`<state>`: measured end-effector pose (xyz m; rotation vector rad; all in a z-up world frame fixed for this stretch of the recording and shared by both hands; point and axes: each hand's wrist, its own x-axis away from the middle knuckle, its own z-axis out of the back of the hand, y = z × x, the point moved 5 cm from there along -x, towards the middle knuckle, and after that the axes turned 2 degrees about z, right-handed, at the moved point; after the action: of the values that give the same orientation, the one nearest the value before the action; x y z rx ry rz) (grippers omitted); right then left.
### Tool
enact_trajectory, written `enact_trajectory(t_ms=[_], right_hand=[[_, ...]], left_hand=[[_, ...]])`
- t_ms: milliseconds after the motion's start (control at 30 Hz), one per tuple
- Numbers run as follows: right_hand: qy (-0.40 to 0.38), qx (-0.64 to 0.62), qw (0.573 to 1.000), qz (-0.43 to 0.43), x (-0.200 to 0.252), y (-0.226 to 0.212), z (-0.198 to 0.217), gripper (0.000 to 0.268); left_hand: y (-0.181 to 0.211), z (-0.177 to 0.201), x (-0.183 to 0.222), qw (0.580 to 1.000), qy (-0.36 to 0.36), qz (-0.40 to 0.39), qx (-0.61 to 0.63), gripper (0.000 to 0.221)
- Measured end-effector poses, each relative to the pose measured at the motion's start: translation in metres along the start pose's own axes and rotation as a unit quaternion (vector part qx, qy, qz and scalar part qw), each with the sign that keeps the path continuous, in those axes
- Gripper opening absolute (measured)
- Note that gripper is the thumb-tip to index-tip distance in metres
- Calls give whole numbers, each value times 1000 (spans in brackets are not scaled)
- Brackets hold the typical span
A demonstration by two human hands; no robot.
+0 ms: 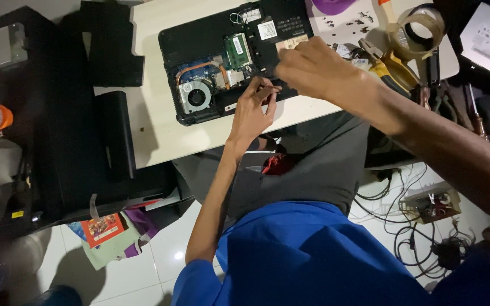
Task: The person works at a bench on a laptop with its back cover removed, using a screwdriver to unscrew and remove screws from the chassis and set them on the table. They handle small internal components, reposition the laptop, and continue loosening screws along the edge of the base.
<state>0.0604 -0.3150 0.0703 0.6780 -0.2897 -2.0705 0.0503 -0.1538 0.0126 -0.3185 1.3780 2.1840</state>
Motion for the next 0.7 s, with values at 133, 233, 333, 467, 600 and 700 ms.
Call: enact_trajectory(t_ms=[133,233,333,467,600,700], right_hand=[[-24,71,997,7,-10,1,26,42],[55,23,998,8,-11,1,30,28],[-19,-11,999,-40,-3,3,3,15],[-148,-35,987,-61,-11,6,-6,23],[-111,-68,990,-45,-11,7,0,14],[-180,-26,980,-75,-4,3,-8,38]], left_hand=[[-2,-2,1,1000,2,1,-19,15],[0,0,1,1000,7,11,0,9],[3,1,1,1000,6,-2,1,10],[-1,0,1,1000,14,4,-3,9],[5,3,0,1000,16,0,20,10],[0,0,1,1000,10,6,11,7]])
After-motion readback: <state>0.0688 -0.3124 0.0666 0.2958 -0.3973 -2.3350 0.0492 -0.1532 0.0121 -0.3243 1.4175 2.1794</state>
